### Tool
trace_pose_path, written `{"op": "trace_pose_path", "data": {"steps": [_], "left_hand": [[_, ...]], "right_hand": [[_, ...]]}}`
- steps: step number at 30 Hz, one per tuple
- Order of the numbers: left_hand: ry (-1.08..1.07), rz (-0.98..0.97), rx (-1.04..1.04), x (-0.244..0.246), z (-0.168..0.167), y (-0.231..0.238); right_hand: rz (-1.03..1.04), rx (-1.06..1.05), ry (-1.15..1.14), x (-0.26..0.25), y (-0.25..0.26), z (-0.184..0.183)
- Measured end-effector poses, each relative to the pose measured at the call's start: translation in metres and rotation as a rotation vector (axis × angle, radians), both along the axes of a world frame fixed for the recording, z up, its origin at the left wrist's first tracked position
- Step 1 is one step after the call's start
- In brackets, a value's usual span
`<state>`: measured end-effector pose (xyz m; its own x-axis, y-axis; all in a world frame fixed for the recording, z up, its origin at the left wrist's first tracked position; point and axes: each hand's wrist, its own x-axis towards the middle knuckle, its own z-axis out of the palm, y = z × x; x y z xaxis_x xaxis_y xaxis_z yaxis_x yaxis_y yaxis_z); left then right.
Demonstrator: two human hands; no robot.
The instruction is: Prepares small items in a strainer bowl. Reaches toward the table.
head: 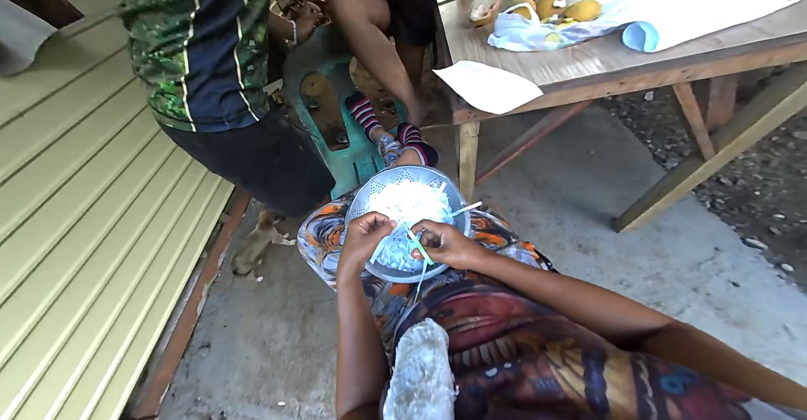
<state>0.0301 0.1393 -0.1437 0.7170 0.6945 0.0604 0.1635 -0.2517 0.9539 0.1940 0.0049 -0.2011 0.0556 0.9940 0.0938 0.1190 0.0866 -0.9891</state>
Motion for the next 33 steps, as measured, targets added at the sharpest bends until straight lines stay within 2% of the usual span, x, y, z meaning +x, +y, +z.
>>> {"op": "trace_pose_path", "data": {"steps": [4,10,22,33], "left_hand": [[-0.003,0.001,0.011,-0.0015,-0.0013,0.0018],[-0.025,0.019,0.013,-0.0017,-0.0025,0.0032],[-0.013,-0.022,0.049,0.0003,-0.0068,0.0031],[-0.073,0.049,0.045,0.0032,-0.0067,-0.0006]], "right_hand": [[-0.027,-0.006,0.019,-0.0006,0.0005,0.0009],[0.052,-0.028,-0.019,0.0021,-0.0015,-0.0027],[0.011,-0.024,-0.023,0.0019,-0.0021,0.0015],[-0.042,0.001,0.015,0.001,-0.0024,0.0009]]}}
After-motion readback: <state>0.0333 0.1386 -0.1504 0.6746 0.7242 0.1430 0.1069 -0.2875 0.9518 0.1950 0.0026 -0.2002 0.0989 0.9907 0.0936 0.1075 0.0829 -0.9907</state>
